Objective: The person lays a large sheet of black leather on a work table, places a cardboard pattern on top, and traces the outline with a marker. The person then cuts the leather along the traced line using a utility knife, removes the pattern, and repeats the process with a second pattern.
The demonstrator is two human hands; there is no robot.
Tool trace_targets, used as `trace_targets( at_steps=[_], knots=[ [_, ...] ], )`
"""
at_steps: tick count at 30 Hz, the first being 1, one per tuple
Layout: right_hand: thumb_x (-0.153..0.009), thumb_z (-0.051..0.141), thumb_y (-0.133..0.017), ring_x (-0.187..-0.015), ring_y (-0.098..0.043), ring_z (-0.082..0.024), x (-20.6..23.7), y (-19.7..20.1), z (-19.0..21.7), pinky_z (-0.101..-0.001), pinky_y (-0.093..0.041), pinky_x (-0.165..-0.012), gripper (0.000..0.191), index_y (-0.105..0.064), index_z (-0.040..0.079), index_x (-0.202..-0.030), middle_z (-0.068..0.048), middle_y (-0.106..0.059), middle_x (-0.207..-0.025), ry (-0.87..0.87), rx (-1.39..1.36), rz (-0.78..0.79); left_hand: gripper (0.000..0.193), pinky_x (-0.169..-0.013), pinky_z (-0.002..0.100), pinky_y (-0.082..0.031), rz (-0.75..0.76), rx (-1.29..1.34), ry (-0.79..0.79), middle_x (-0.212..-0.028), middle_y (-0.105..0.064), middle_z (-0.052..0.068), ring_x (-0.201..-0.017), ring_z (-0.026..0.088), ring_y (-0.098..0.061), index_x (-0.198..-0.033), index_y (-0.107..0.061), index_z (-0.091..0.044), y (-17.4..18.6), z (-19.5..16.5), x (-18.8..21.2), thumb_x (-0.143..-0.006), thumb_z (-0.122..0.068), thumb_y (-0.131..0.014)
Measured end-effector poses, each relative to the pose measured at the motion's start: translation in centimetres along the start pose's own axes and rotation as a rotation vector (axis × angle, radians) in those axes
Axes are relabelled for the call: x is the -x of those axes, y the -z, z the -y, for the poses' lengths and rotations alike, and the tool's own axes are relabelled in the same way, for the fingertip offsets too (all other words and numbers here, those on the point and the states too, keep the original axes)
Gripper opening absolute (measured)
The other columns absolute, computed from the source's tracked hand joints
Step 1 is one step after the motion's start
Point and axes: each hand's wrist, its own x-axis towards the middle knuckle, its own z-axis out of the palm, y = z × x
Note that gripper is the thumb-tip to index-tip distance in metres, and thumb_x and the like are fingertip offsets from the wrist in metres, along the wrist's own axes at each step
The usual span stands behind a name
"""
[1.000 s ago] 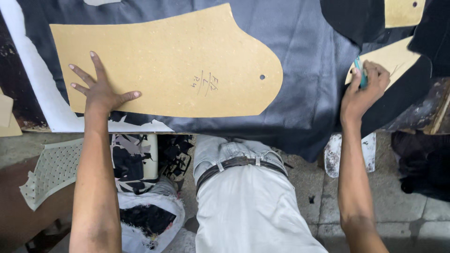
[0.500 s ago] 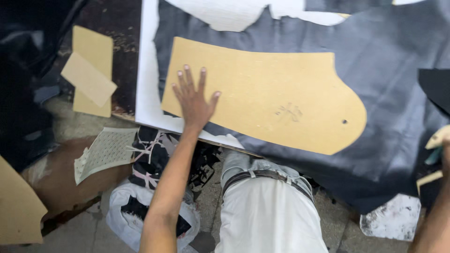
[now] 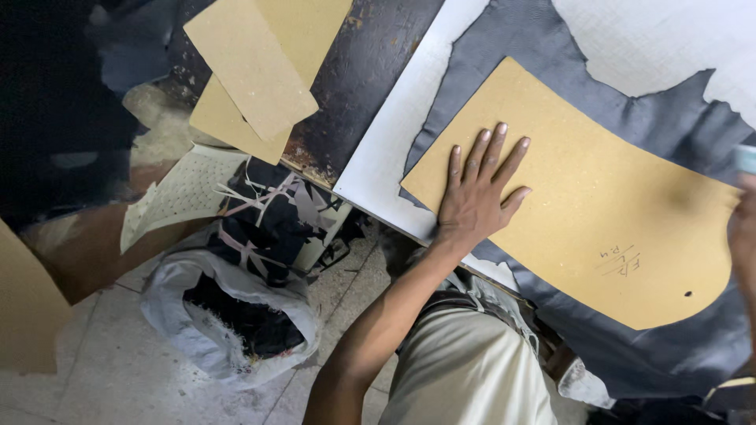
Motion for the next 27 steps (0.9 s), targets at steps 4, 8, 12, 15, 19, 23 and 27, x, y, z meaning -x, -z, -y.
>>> trace_targets(
  at_steps=[4, 8, 12, 15, 19, 23, 27],
  knots=[
    [-0.078, -0.003, -0.069, -0.094, -0.066, -0.03, -2.5, -8.5, 15.6, -0.0391, -0.056, -0.081, 0.062, -0.068, 0.009, -0.139, -0.011, -0.069, -0.103, 0.865, 0.023, 0.507, 0.069, -0.129, 0.056, -0.011, -0.007, 0.059, -0.004, -0.166, -0.036, 0.009, -0.159, 0.027, -0.024, -0.156, -0.042, -0.021, -1.8, 0.8, 0.3, -0.1, -0.061, -0.05],
    [-0.069, 0.017, -0.067, -0.103, -0.065, -0.026, -2.6, -13.8, 28.0, -0.037, -0.055, -0.094, 0.07, -0.063, 0.009, -0.138, -0.006, -0.068, -0.11, 1.53, 0.253, 0.63, 0.064, -0.119, 0.047, -0.034, 0.073, 0.286, 0.029, -0.149, -0.061, 0.01, -0.136, 0.021, -0.054, -0.154, -0.059, -0.009, -2.9, 1.2, 0.3, -0.106, -0.05, -0.05],
    [-0.074, 0.018, -0.063, -0.105, -0.062, -0.023, -3.8, -17.3, 33.5, -0.034, -0.053, -0.096, 0.064, -0.061, 0.006, -0.138, -0.005, -0.065, -0.111, 1.699, 0.296, 0.811, 0.056, -0.105, 0.042, -0.041, -0.182, 0.235, 0.039, -0.138, -0.068, 0.008, -0.126, 0.021, -0.062, -0.136, -0.066, -0.01, -2.7, 1.6, -0.1, -0.101, -0.05, -0.05],
    [-0.076, 0.021, -0.063, -0.105, -0.059, -0.024, -4.5, -18.1, 34.3, -0.036, -0.052, -0.097, 0.065, -0.059, 0.005, -0.14, -0.006, -0.063, -0.112, 1.699, 0.271, 0.929, 0.051, -0.106, 0.046, -0.04, 0.084, 0.325, 0.031, -0.134, -0.066, 0.009, -0.126, 0.024, -0.059, -0.135, -0.065, -0.012, -1.8, 1.9, -0.5, -0.105, -0.049, -0.047],
    [-0.066, 0.028, -0.062, -0.108, -0.058, -0.027, -3.0, -18.1, 34.5, -0.036, -0.051, -0.09, 0.075, -0.059, 0.003, -0.137, -0.008, -0.063, -0.116, 1.781, 0.614, 0.889, 0.056, -0.12, 0.044, -0.031, 0.049, 0.237, -0.015, -0.159, -0.046, 0.01, -0.145, 0.024, -0.045, -0.155, -0.045, -0.017, -0.6, 2.6, -0.9, -0.105, -0.043, -0.047],
    [-0.071, 0.025, -0.066, -0.105, -0.059, -0.026, -0.2, -19.8, 34.5, -0.0369, -0.054, -0.09, 0.06, -0.063, 0.007, -0.129, -0.006, -0.063, -0.112, 2.025, 1.574, 1.013, 0.069, -0.129, 0.042, -0.023, -0.005, 0.161, -0.055, -0.171, -0.028, 0.011, -0.156, 0.024, -0.035, -0.164, -0.026, -0.018, -0.4, 2.9, -1.6, -0.104, -0.04, -0.049],
    [-0.075, 0.02, -0.069, -0.1, -0.059, -0.023, -4.1, -18.5, 32.2, -0.0344, -0.057, -0.089, 0.049, -0.067, 0.008, -0.123, -0.005, -0.062, -0.104, 1.858, 0.877, 0.855, 0.062, -0.131, 0.044, -0.02, 0.211, 0.365, -0.003, -0.172, -0.028, 0.011, -0.158, 0.025, -0.031, -0.168, -0.027, -0.017, -1.2, 2.4, -2.0, -0.113, -0.042, -0.04]
  ],
)
